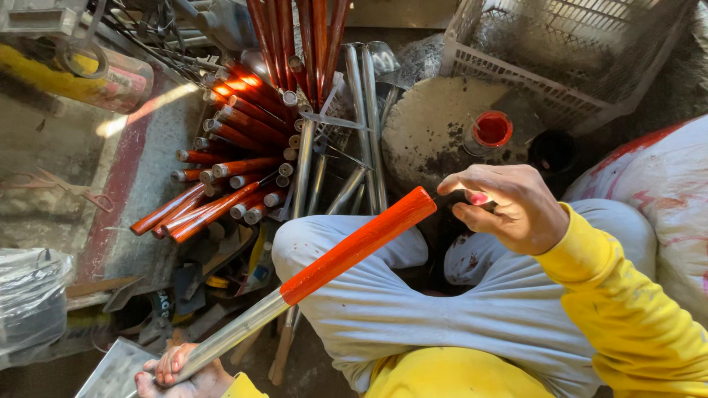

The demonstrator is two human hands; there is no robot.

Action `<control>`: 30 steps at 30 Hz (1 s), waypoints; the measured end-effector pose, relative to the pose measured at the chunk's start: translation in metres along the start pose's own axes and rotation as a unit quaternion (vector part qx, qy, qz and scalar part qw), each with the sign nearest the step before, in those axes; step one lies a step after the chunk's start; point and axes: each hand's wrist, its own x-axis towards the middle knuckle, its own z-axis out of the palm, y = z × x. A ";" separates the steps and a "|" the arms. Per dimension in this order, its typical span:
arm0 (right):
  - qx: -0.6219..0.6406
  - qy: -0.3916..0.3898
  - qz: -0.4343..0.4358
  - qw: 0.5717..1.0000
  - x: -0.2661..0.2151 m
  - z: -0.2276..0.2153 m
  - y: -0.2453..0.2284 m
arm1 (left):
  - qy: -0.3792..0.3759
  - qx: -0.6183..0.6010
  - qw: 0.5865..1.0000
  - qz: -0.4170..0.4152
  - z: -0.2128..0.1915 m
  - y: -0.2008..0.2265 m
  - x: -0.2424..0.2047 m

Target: The person sits on the floor and paints the handle of a metal shovel with red paint using a brush. They repeatedly dip the brush into a paint container and apply the paint to the handle, then place the finished shovel upright against a wall.

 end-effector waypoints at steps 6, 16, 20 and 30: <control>0.025 -0.016 0.007 1.000 0.009 0.004 -0.003 | 0.020 0.002 1.000 0.013 0.007 -0.003 -0.003; -0.017 -0.026 -0.003 1.000 0.010 0.010 -0.003 | 0.005 -0.008 1.000 -0.018 -0.008 0.003 0.001; -0.023 -0.037 -0.009 0.999 0.011 0.012 -0.003 | 0.002 -0.007 1.000 -0.011 -0.012 0.003 0.003; -0.008 -0.054 0.024 0.998 0.012 0.012 -0.004 | 0.036 -0.009 0.999 0.000 -0.011 0.002 0.001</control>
